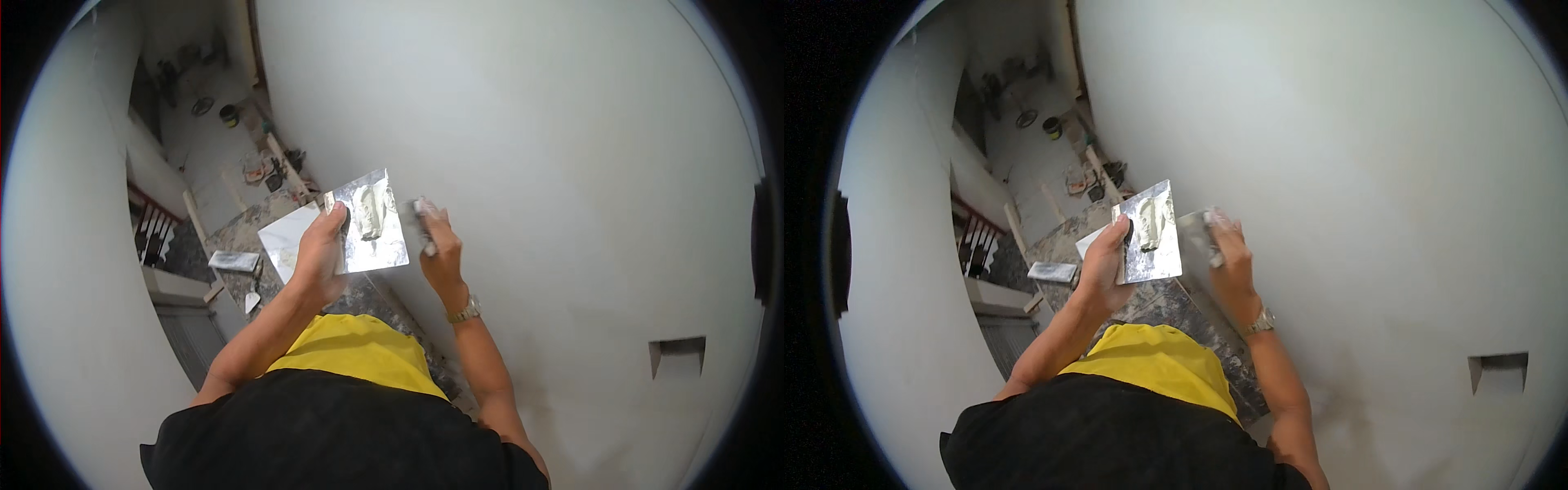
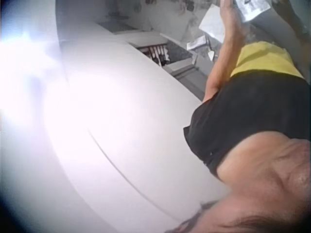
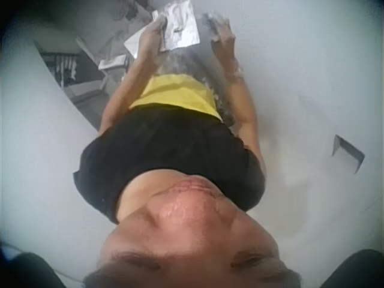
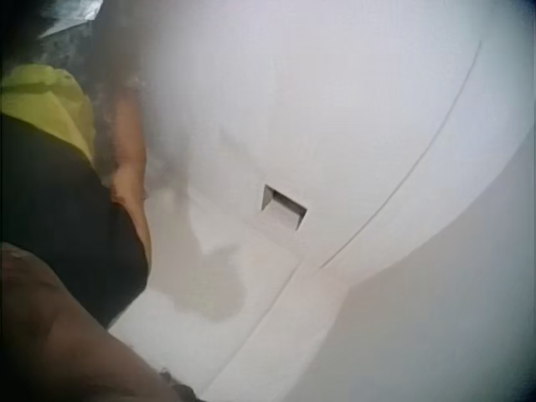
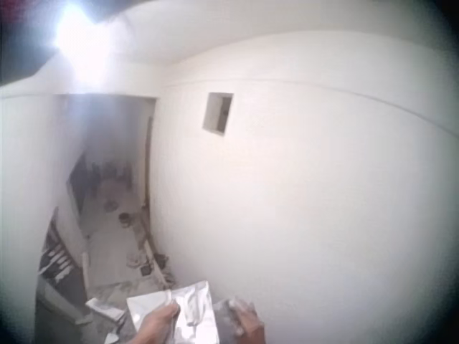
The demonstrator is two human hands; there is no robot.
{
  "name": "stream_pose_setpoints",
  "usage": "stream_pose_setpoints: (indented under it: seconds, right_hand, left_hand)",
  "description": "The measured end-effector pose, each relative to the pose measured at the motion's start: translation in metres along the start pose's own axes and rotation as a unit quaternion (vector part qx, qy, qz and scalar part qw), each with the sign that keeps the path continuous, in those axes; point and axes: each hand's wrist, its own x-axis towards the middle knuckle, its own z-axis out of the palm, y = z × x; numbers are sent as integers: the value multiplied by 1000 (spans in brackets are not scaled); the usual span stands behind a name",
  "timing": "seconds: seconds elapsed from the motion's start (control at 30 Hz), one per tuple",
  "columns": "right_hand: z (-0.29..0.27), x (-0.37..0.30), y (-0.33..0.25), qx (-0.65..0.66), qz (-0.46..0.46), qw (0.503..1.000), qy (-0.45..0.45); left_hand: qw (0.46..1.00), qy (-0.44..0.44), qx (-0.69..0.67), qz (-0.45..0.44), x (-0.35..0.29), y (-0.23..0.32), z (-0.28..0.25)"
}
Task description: The person applies a white substance to the ceiling and walls using two putty knives, repeatedly transferring the substance between the tools and spreading it across the surfaces.
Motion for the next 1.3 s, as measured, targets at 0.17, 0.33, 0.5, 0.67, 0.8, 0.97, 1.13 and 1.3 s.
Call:
stream_pose_setpoints:
  seconds: [0.17, 0.33, 0.5, 0.67, 0.8, 0.97, 1.13, 1.3]
  right_hand:
    - [-91, -54, -1, 455, 375, 764, 263]
    - [-137, -108, -35, 406, 288, 784, 371]
    - [-163, -131, -54, 89, 21, 964, 248]
    - [-191, -176, -54, -2, 288, 904, 315]
    - [-175, -151, -88, 488, 300, 587, 573]
    - [-138, -94, -109, 534, 334, 530, 568]
    - [-128, -95, -100, 596, 310, 487, 558]
    - [-106, -89, -97, 503, 310, 516, 620]
  left_hand:
    - [995, -87, 24, -32, 6, -48, 34]
    - [984, -40, 41, -166, -8, -108, 85]
    - [963, -52, 91, -247, -3, -154, 119]
    - [962, -157, 154, -163, 27, -162, 135]
    - [947, -276, 131, -100, 46, -171, 141]
    - [880, -453, 22, -143, 81, -185, 98]
    - [673, -669, 266, 173, 82, -164, 113]
    - [590, -768, 219, 117, 121, -165, 118]
